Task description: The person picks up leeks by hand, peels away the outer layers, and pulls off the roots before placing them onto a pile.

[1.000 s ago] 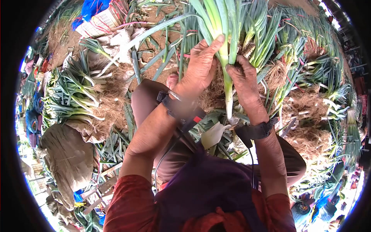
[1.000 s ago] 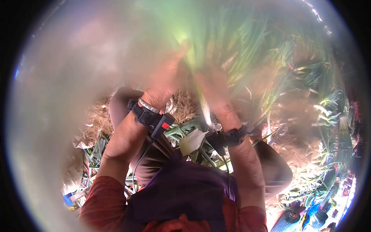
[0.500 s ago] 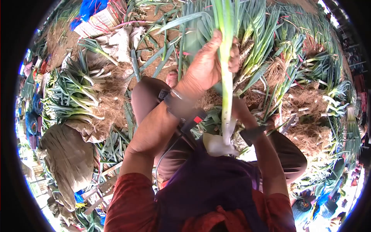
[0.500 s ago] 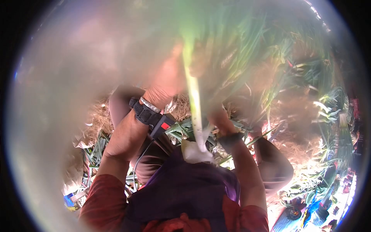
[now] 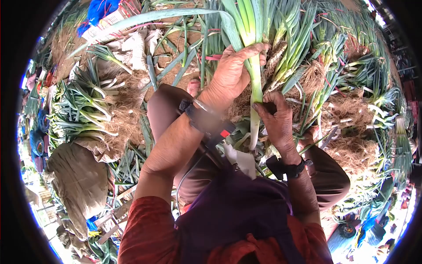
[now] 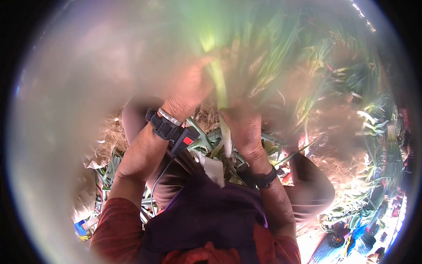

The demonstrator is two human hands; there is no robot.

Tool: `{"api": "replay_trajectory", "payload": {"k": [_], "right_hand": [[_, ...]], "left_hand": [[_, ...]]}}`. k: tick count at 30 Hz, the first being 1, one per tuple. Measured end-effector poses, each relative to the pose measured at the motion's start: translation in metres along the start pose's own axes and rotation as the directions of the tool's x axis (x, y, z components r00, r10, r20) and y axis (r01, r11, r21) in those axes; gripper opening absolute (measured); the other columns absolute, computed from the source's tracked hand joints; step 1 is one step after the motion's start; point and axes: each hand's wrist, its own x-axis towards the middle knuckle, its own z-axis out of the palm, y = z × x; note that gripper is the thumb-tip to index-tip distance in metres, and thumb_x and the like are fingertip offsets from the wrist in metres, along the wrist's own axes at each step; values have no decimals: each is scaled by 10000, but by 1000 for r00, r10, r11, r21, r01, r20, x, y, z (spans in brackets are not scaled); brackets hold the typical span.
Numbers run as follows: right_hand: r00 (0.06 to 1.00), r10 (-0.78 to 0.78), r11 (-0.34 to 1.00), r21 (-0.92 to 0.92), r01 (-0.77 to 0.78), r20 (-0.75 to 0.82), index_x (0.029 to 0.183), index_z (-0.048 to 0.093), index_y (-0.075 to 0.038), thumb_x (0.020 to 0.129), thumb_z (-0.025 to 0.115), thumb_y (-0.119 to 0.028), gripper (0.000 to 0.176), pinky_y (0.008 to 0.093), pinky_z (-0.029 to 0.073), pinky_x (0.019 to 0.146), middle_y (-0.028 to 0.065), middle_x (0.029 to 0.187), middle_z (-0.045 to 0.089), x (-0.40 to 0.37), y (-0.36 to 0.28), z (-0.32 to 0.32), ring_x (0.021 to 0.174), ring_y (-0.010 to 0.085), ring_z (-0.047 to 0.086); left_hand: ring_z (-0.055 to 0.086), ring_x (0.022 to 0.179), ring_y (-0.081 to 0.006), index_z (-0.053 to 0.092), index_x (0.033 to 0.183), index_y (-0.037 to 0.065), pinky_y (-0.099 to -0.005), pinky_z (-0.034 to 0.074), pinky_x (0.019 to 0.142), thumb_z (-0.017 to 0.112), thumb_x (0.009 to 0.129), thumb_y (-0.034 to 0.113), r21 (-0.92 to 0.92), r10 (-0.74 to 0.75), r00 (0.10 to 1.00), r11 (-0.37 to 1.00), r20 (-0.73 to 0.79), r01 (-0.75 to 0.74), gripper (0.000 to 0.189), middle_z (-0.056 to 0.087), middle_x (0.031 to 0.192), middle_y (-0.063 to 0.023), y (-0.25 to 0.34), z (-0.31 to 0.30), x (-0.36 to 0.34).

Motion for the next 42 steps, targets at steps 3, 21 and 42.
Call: {"api": "replay_trajectory", "payload": {"k": [3, 21, 42], "right_hand": [[982, -181, 943, -295, 155, -61, 920, 523, -64, 765, 718, 6, 259, 307, 503, 636, 80, 815, 564, -5, 6, 3, 669, 188, 588], [568, 314, 912, -408, 41, 760, 1005, 664, -7, 888, 655, -325, 339, 321, 530, 611, 90, 882, 679, -166, 227, -52, 701, 196, 657], [770, -285, 932, -21, 361, 571, 1010, 631, -26, 814, 728, -240, 306, 346, 505, 632, 107, 836, 661, 5, 13, -12, 719, 251, 668]], "left_hand": [[646, 787, -184, 644, 1086, -7, -310, 551, 748, 670, 896, 121, 41, -50, 999, 998, -16, 51, 231, 671, 930, -104, 0, 3, 0], [429, 528, -69, 600, 991, 39, -201, 407, 458, 526, 945, 499, -317, 363, 925, 895, 111, -313, 468, 479, 645, 28, 106, 5, 0], [445, 575, -118, 528, 1122, 87, -271, 383, 486, 599, 951, 355, 320, 107, 986, 945, -129, -61, 326, 519, 753, -29, 62, -9, 4]]}}
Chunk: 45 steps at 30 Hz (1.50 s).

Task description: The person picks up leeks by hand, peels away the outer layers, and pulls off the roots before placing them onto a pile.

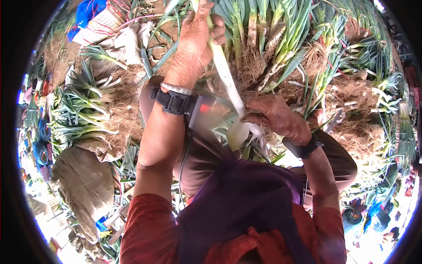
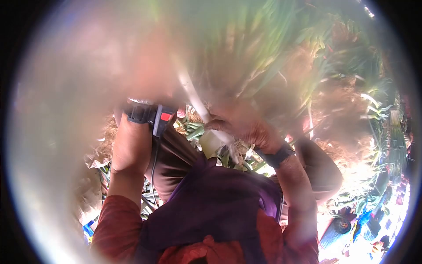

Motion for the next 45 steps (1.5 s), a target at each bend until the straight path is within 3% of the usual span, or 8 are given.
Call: {"api": "replay_trajectory", "payload": {"k": [15, 23, 26, 29, 32, 38, 41, 45], "right_hand": [[832, 552, 833, -14, -553, -53, 993, 656, -13, 810, 702, -47, 191, 376, 508, 654, 167, 870, 652, -169, 32, 46, 737, 344, 633], [894, 369, 821, 540, -186, -253, 1185, 581, -61, 790, 716, -72, 418, 373, 504, 855, 114, 1036, 634, -148, 85, 82, 971, 295, 607], [963, 208, 944, -223, -243, -169, 1266, 505, -46, 902, 639, -346, 491, 327, 521, 808, 9, 978, 603, -129, 65, 68, 873, 157, 586], [864, 501, 686, 585, -434, 53, 1095, 636, -67, 874, 615, -164, 242, 334, 516, 793, 68, 875, 627, -130, 41, 57, 800, 239, 623], [884, 359, 891, -391, -229, 299, 997, 659, -49, 847, 605, -100, 168, 410, 511, 736, 138, 853, 657, -224, 106, 68, 824, 335, 636], [681, 664, 648, -217, -730, -307, 1185, 568, -17, 911, 597, -137, 301, 416, 538, 719, 209, 1006, 656, -184, 107, 18, 843, 328, 658], [537, 608, 792, 495, -358, -585, 1197, 565, -8, 1011, 474, -208, 288, 315, 575, 672, 157, 984, 681, -71, 58, -3, 811, 186, 686], [625, 260, 956, 105, -275, -736, 1192, 564, 0, 1014, 444, -185, 284, 339, 559, 683, 173, 914, 670, 33, 72, 31, 813, 275, 674]], "left_hand": [[391, 538, -94, 526, 1043, 54, -218, 348, 425, 408, 1025, 349, -208, 105, 994, 972, -32, -110, 318, 459, 737, -8, 37, -58, 27], [387, 530, -96, 522, 1024, 57, -201, 331, 421, 395, 1025, 342, -295, 79, 996, 951, -47, -90, 312, 428, 743, -15, 22, -42, 30], [375, 503, -104, 538, 1036, 61, -210, 333, 411, 382, 1023, 345, -354, 135, 991, 927, 10, -123, 324, 463, 707, -23, 16, -40, 28], [361, 479, -105, 547, 1078, 64, -220, 330, 407, 381, 1026, 356, -150, 180, 972, 968, -153, -203, 340, 462, 675, -8, 24, -36, 23], [382, 466, -101, 555, 1152, 89, -237, 338, 411, 438, 1015, 385, 84, 289, 914, 957, -285, -277, 347, 458, 646, 11, 23, -20, 14], [619, 572, -153, 508, 1006, 67, -306, 567, 517, 676, 893, 313, 14, 377, 892, 923, -248, -386, 318, 604, 692, -61, -3, -13, 14], [633, 568, -153, 501, 978, 81, -275, 594, 485, 704, 868, 234, -49, 408, 883, 902, -233, -429, 278, 607, 696, -57, -24, 14, 4], [625, 590, -164, 486, 984, 78, -300, 593, 537, 693, 877, 194, -102, 301, 928, 939, -220, -329, 260, 606, 730, -58, -69, 21, 1]]}}
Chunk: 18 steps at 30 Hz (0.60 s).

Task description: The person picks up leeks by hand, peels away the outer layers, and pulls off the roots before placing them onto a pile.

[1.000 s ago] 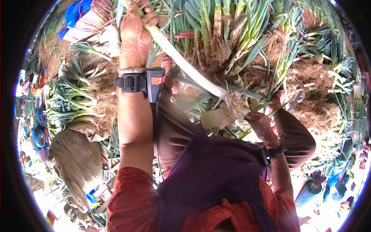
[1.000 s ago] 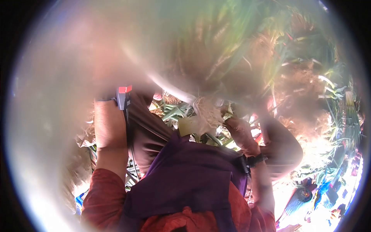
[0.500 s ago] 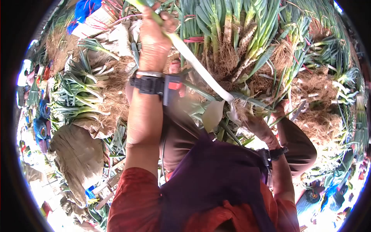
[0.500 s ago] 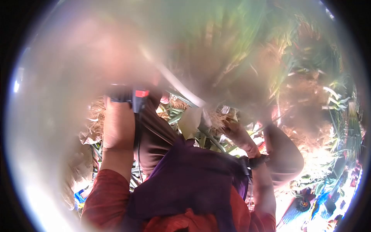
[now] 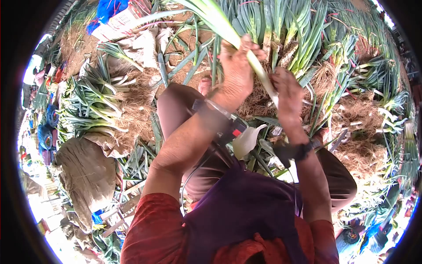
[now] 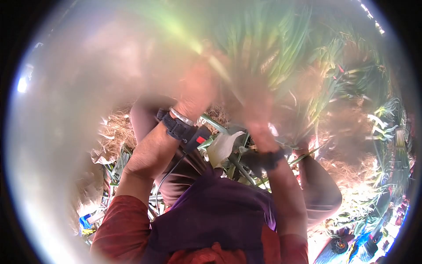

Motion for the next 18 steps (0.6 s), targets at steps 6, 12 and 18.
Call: {"api": "replay_trajectory", "payload": {"k": [6, 12, 18], "right_hand": [[983, -82, 968, -220, 118, 164, 1046, 561, 6, 922, 471, -114, 195, 439, 502, 615, 188, 823, 638, -72, 43, 0, 742, 376, 621], [701, 5, 623, -551, 555, 713, 864, 633, -41, 636, 573, -46, 235, 483, 486, 630, 192, 701, 595, -267, 279, -105, 672, 361, 598], [779, 453, 873, -394, -289, 433, 882, 595, 16, 847, 526, -110, 147, 374, 514, 490, 154, 703, 618, -145, 162, -94, 548, 255, 629]], "left_hand": [[564, 561, -130, 469, 960, 86, -276, 519, 518, 686, 894, 184, 105, -28, 998, 994, -47, 33, 247, 583, 726, -46, 24, -18, 8], [533, 544, -109, 459, 1022, 91, -227, 448, 444, 638, 932, 205, -77, 115, 992, 990, -58, -119, 230, 559, 719, -34, 68, -31, 24], [515, 527, -95, 419, 1024, 104, -239, 451, 440, 560, 976, 205, 135, 329, 905, 943, -269, -303, 181, 551, 732, -32, 146, -37, 13]]}}
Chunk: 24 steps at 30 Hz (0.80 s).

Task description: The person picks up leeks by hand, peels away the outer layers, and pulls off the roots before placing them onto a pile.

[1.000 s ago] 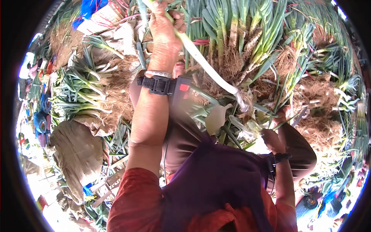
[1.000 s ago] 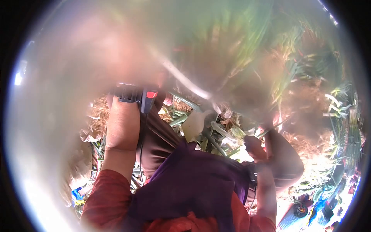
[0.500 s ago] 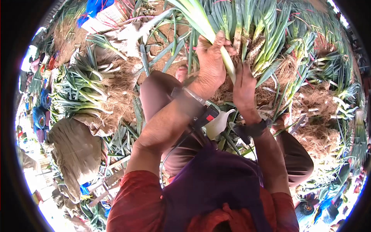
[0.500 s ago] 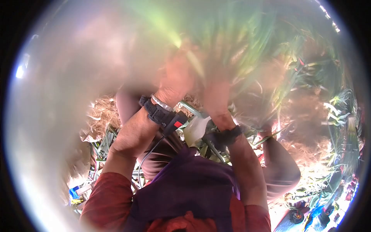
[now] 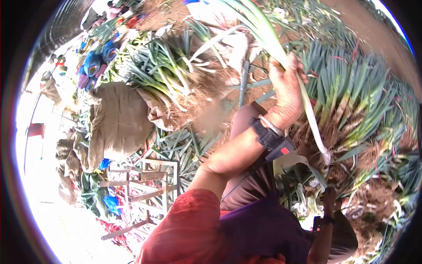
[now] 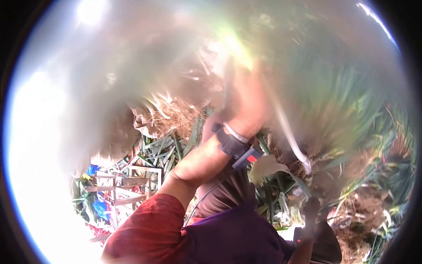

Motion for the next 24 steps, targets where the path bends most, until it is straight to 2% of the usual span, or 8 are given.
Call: {"api": "replay_trajectory", "payload": {"k": [6, 13, 18, 19, 20, 22, 23, 24], "right_hand": [[952, 190, 948, 209, -242, 241, 869, 588, 35, 900, 541, -128, 173, 346, 509, 521, 124, 757, 620, 32, -36, -3, 602, 205, 641], [988, 62, 942, 319, -106, 145, 867, 574, -26, 909, 556, -134, 118, 274, 407, 523, 12, 732, 512, 44, -32, -14, 613, 84, 446], [985, 151, 869, 486, -91, -85, 959, 613, -20, 938, 563, -151, 141, 255, 457, 496, 17, 738, 559, 80, -58, -25, 572, 88, 537], [984, 153, 896, 432, -99, -94, 1014, 615, -11, 944, 566, -167, 177, 264, 482, 502, 36, 758, 585, 93, -45, -20, 590, 105, 575], [983, 155, 920, 376, -106, -102, 1069, 617, -3, 951, 569, -183, 220, 272, 506, 508, 56, 778, 612, 106, -30, -15, 608, 121, 613], [968, 225, 811, 573, -123, -111, 1133, 567, 15, 959, 553, -182, 263, 289, 541, 593, 80, 876, 641, 116, -57, -22, 684, 129, 618], [975, 201, 766, 635, -97, -94, 1127, 568, 13, 951, 564, -185, 265, 304, 546, 614, 77, 880, 637, 115, -65, -19, 713, 140, 622], [974, 209, 732, 674, -101, -81, 1120, 569, 14, 939, 579, -184, 269, 314, 543, 622, 75, 882, 633, 121, -58, -10, 726, 150, 621]], "left_hand": [[519, 496, -116, 425, 957, 56, -269, 484, 446, 574, 961, 198, 227, 504, 862, 847, -55, -481, 206, 546, 689, -40, 126, -82, 136], [539, 844, -163, 503, 1085, 23, -301, 455, 712, 555, 924, 127, 655, 324, 934, 740, -147, -154, 198, 557, 992, -64, 260, -235, 284], [525, 1138, -178, 507, 1280, 30, -302, 428, 942, 533, 902, 73, 719, -60, 997, 695, 49, 6, 382, 531, 1275, -70, 148, -193, 302], [522, 1197, -181, 507, 1319, 31, -302, 422, 988, 529, 897, 62, 775, -180, 947, 623, 267, -100, 424, 526, 1332, -72, 109, -169, 280], [506, 1216, -180, 507, 1324, 50, -321, 404, 1017, 466, 933, 120, 566, -187, 539, 161, 822, -808, 399, 524, 1345, -67, 68, -140, 223], [521, 1185, -203, 570, 1260, 79, -331, 405, 1018, 500, 902, 92, 816, -423, 805, 565, 415, -124, 366, 560, 1292, -71, -22, -48, 143], [521, 1185, -214, 596, 1220, 73, -335, 402, 1020, 538, 881, 103, 640, -486, 801, 748, 351, 174, 346, 581, 1264, -77, -46, -17, 88], [529, 1166, -224, 606, 1203, 81, -356, 392, 1027, 583, 879, 177, 566, -356, 575, 790, 736, -236, 340, 592, 1250, -69, -70, -11, 64]]}}
